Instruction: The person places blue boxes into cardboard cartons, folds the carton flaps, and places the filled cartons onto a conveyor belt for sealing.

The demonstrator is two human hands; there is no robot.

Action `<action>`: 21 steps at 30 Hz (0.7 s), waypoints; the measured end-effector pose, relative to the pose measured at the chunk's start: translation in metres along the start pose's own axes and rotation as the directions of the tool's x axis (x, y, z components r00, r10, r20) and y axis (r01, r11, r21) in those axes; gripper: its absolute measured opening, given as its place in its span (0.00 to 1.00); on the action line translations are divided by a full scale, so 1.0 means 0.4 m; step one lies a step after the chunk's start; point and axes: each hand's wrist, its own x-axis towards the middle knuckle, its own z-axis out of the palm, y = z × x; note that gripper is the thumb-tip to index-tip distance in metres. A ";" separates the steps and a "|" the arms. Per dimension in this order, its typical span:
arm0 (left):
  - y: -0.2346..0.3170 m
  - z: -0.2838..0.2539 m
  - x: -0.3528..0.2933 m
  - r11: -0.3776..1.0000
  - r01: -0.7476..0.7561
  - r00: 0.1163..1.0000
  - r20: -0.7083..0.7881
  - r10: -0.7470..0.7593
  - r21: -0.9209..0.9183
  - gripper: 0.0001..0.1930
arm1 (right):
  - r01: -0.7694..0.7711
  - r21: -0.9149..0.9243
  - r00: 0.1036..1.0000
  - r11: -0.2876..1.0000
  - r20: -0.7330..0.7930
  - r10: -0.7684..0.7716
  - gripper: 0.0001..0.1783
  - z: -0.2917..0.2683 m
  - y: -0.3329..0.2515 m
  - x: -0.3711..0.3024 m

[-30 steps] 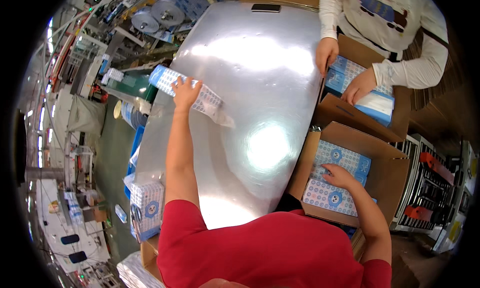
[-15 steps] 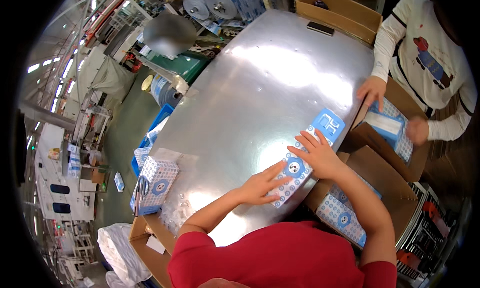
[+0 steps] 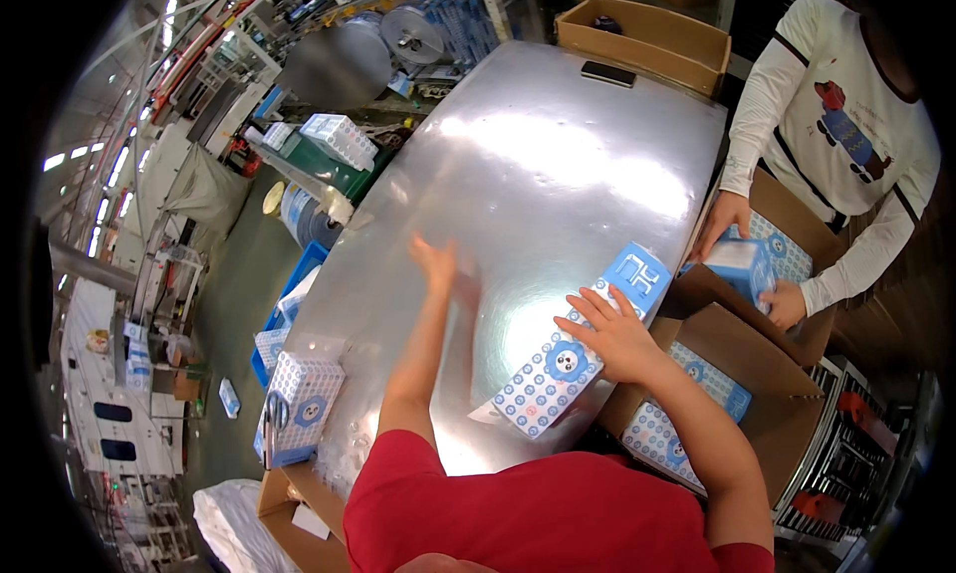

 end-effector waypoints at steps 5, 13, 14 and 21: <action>0.047 0.018 0.237 0.979 0.204 0.904 -0.387 -0.183 0.013 0.49 | -0.043 -0.025 0.999 0.999 0.027 0.043 0.47 0.009 0.006 0.001; 0.020 0.133 0.193 0.994 -0.093 0.994 -0.045 0.096 0.056 0.17 | -0.027 -0.020 0.999 0.999 -0.048 0.026 0.47 0.013 -0.018 0.011; 0.030 0.143 0.127 0.965 -0.256 0.962 -0.085 0.260 0.060 0.17 | -0.031 -0.016 0.998 0.999 -0.052 0.030 0.46 0.010 -0.017 0.012; -0.056 -0.287 -0.459 0.825 -0.394 0.717 0.426 0.552 -0.406 0.09 | 0.193 -0.101 0.980 0.976 0.072 -0.186 0.44 0.000 0.050 0.012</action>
